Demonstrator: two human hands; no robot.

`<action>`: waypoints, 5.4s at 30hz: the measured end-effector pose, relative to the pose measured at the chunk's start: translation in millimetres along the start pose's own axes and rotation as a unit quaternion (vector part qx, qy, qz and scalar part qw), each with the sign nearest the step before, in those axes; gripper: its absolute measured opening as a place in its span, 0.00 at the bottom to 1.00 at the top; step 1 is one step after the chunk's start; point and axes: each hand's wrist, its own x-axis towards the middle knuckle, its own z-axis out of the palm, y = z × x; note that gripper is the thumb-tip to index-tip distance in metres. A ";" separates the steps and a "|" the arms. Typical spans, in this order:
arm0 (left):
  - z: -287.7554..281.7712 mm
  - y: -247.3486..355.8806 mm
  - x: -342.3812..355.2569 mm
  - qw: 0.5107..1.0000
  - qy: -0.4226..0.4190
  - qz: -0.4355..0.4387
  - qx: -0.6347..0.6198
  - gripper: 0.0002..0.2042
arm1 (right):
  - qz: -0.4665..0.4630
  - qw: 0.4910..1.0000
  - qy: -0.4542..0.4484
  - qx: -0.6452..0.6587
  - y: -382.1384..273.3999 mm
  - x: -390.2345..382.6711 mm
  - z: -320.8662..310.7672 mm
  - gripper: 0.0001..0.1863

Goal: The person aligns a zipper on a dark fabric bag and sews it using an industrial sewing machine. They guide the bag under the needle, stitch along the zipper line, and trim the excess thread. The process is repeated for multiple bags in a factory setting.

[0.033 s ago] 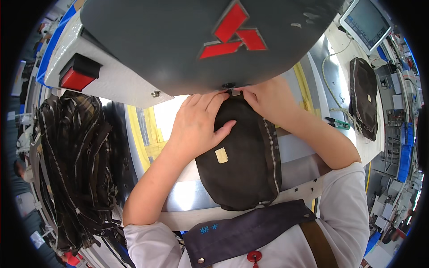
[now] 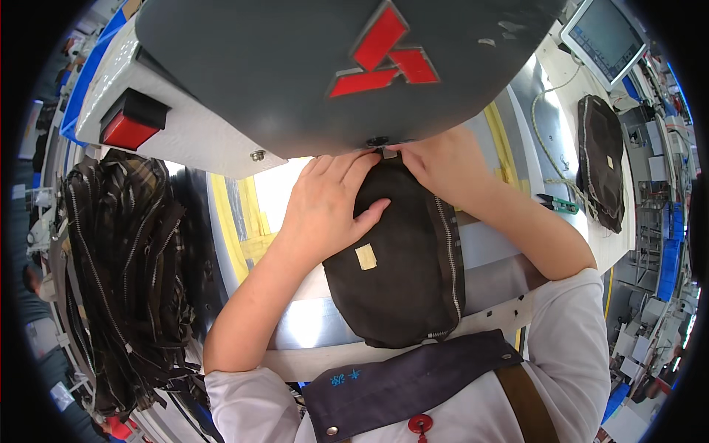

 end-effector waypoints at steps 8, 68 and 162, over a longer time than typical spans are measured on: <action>-2.5 -0.7 2.6 0.999 0.007 0.032 0.007 0.23 | -0.061 0.994 -0.076 -0.047 -0.6 -4.6 -3.2 0.14; -7.8 -12.8 8.4 0.999 0.000 0.012 0.030 0.24 | -0.108 0.986 -0.077 -0.104 -0.3 -4.3 -8.1 0.16; 4.7 -6.1 1.8 0.978 0.105 -0.179 0.035 0.13 | -0.011 0.999 -0.008 -0.050 -22.8 -15.3 11.3 0.09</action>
